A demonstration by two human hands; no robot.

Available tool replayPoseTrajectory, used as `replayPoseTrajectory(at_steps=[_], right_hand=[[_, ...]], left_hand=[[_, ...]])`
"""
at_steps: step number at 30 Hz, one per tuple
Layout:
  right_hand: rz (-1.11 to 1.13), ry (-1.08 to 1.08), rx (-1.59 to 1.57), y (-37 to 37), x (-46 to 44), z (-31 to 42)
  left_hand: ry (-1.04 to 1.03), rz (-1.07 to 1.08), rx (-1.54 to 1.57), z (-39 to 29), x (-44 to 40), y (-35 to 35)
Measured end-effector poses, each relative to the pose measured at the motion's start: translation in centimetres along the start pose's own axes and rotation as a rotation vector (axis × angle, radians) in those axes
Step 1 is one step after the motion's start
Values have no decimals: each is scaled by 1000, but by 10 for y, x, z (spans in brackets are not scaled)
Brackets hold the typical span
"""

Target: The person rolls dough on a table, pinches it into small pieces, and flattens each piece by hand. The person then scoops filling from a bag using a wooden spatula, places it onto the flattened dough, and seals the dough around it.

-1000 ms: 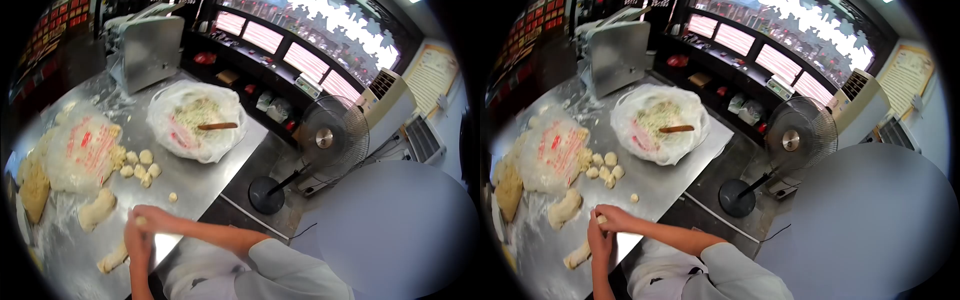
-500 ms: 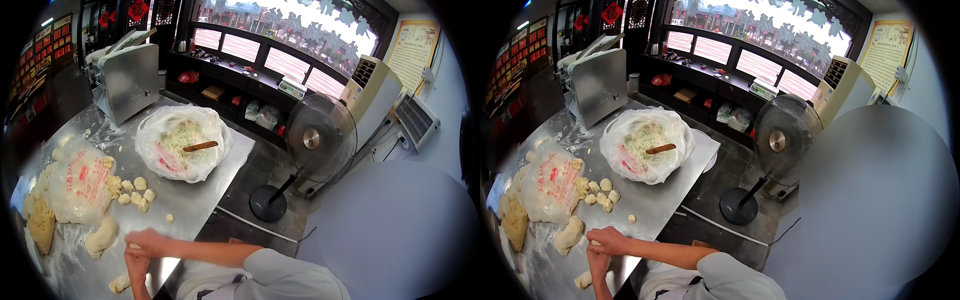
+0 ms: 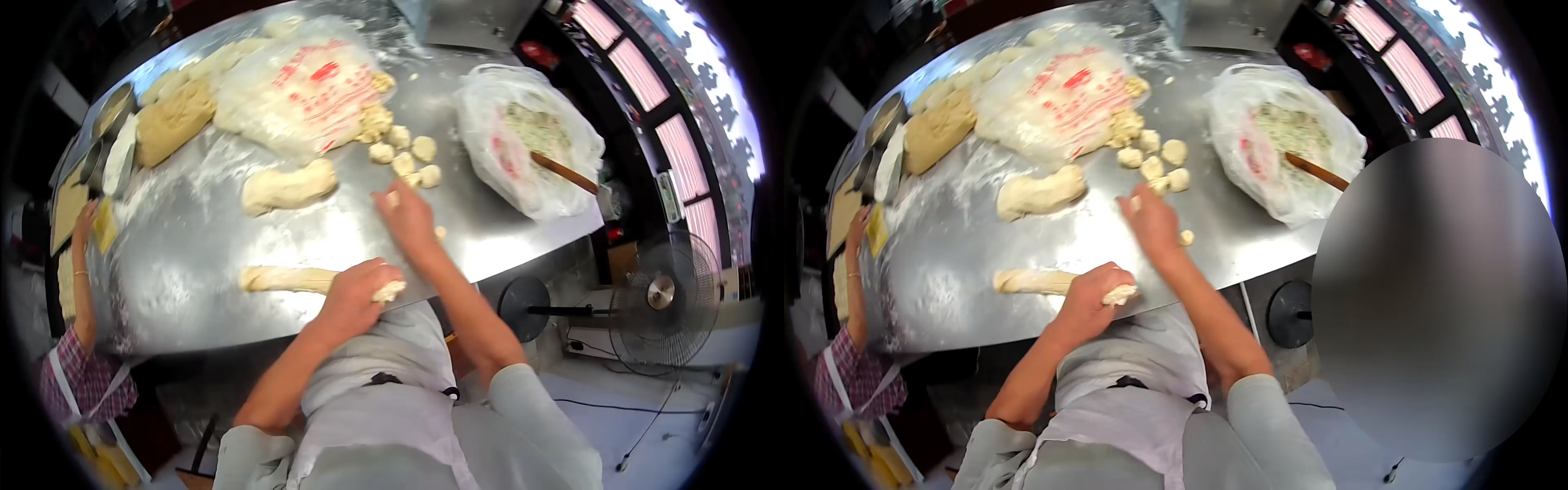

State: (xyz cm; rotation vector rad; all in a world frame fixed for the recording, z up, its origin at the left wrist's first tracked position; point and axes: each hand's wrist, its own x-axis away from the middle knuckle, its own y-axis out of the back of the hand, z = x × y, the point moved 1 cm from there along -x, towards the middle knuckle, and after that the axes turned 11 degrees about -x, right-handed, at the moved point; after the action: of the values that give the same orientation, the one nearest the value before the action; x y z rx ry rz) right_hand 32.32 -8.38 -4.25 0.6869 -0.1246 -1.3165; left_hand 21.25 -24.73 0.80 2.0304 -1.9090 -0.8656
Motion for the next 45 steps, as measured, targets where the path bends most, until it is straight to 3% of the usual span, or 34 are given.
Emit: replayPoseTrajectory(at_steps=[1,3,5,7,8,11,12,14,15,17,19,20,22,23,25,26,30,33,35,38,41,42,45], right_hand=[[-21,-24,-38,10,-10,2],[-76,95,-118,39,-25,42],[-137,184,-166,35,-30,52],[-181,277,-177,25,-42,50],[-69,349,-4,17,-51,34],[-134,422,-7,16,-51,8],[-254,529,122,30,-47,17],[-55,224,-109,40,-13,30],[26,79,-222,48,-2,39],[610,-330,-440,57,19,76],[617,-115,-443,46,37,83],[526,158,-367,37,42,68],[600,-314,-474,48,43,69],[634,-547,-521,52,41,69],[518,-523,-652,52,43,66],[462,-516,-716,53,46,65],[385,234,-246,60,40,84],[450,265,-94,53,36,78],[361,230,-194,39,35,74],[230,133,-156,18,15,60],[134,85,128,4,-33,26],[75,97,47,8,-40,29],[-13,200,-112,4,-61,35]], left_hand=[[-20,-63,37,-7,-3,2],[516,-156,177,-9,-11,16],[579,-280,611,16,-13,16],[570,-283,718,17,-19,16],[571,-282,776,16,-23,13],[586,-337,947,29,-26,13],[595,-394,1019,35,-25,16],[568,-408,1151,56,-14,15],[592,-385,1137,52,-17,15],[643,-340,1118,33,-23,11],[655,-214,1113,23,-17,5],[680,-211,1102,14,-16,3],[609,-191,1110,19,-12,-2],[508,-72,767,22,-12,0],[305,150,92,4,-16,15],[395,251,207,-10,-22,23],[331,206,214,18,-25,8],[403,222,257,23,-22,7],[420,211,207,35,-20,0],[333,-68,111,13,-23,2],[82,45,-19,0,-11,-1],[23,52,13,-13,-11,7],[555,-178,332,11,-12,13]])
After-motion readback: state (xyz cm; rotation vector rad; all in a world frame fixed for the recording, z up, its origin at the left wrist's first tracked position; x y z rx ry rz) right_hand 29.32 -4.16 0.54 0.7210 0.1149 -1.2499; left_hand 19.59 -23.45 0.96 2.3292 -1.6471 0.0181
